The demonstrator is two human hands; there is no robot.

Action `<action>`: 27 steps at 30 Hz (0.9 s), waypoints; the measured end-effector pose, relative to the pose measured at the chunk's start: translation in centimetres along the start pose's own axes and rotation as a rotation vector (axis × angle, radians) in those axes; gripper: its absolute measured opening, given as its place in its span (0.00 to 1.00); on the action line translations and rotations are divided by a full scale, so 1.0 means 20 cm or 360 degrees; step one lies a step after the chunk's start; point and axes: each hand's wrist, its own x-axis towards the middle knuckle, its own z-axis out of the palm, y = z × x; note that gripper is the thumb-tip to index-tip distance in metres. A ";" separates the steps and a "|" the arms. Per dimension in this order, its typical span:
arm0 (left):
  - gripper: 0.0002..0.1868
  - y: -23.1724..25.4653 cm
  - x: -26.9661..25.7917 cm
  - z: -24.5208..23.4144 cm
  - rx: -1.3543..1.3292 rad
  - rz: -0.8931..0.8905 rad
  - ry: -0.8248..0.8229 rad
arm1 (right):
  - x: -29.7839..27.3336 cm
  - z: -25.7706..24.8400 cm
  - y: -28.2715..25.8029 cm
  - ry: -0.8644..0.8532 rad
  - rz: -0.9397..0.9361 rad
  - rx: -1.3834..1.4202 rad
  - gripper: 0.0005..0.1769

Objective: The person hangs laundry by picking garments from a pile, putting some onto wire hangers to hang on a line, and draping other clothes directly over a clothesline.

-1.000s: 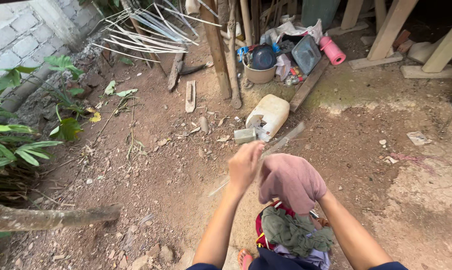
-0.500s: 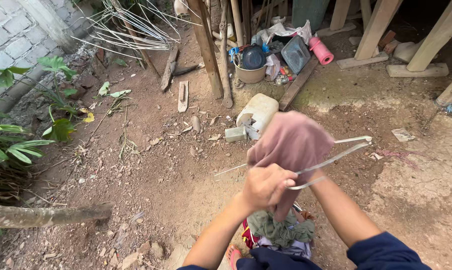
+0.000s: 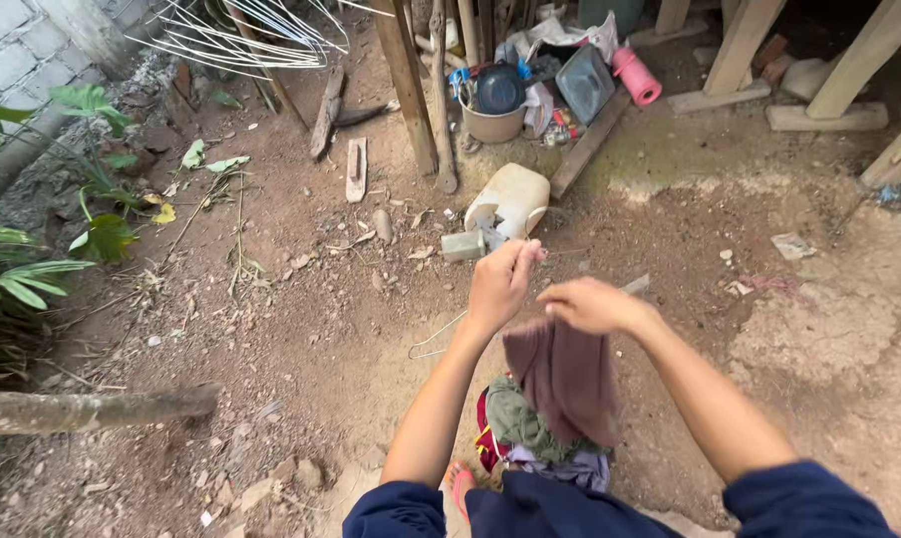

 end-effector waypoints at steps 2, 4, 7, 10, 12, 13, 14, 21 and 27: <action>0.14 -0.06 -0.02 0.03 0.0049 0.0197 0.0015 | -0.11 -0.03 -0.18 0.0173 -0.0032 0.0140 0.18; 0.15 -0.06 -0.05 0.05 0.0086 0.0109 -0.0072 | -0.22 -0.11 -0.32 0.0184 0.0137 0.0211 0.16; 0.16 -0.06 -0.07 0.05 0.0116 -0.0046 -0.0254 | -0.31 -0.16 -0.46 0.0749 0.0234 0.0121 0.14; 0.15 -0.07 -0.07 0.05 -0.0028 0.0032 -0.0386 | -0.26 -0.17 -0.47 0.1316 0.0038 -0.0219 0.23; 0.14 -0.08 -0.07 0.04 -0.0166 0.0173 -0.0425 | -0.23 -0.13 -0.44 0.1321 -0.0073 -0.0388 0.32; 0.12 -0.09 -0.05 0.04 -0.0136 0.0338 -0.0379 | -0.21 -0.12 -0.42 0.0994 0.0245 0.0088 0.26; 0.11 -0.09 -0.04 0.03 -0.0105 0.0502 -0.0332 | -0.18 -0.10 -0.39 0.0640 0.0547 0.0554 0.21; 0.21 -0.18 -0.28 0.09 0.0388 0.0830 0.0711 | -0.18 -0.15 -0.28 0.1106 0.0423 0.1011 0.09; 0.19 -0.45 -0.56 0.33 0.0498 0.0298 0.0123 | -0.22 -0.29 -0.37 0.1273 0.0570 0.0739 0.11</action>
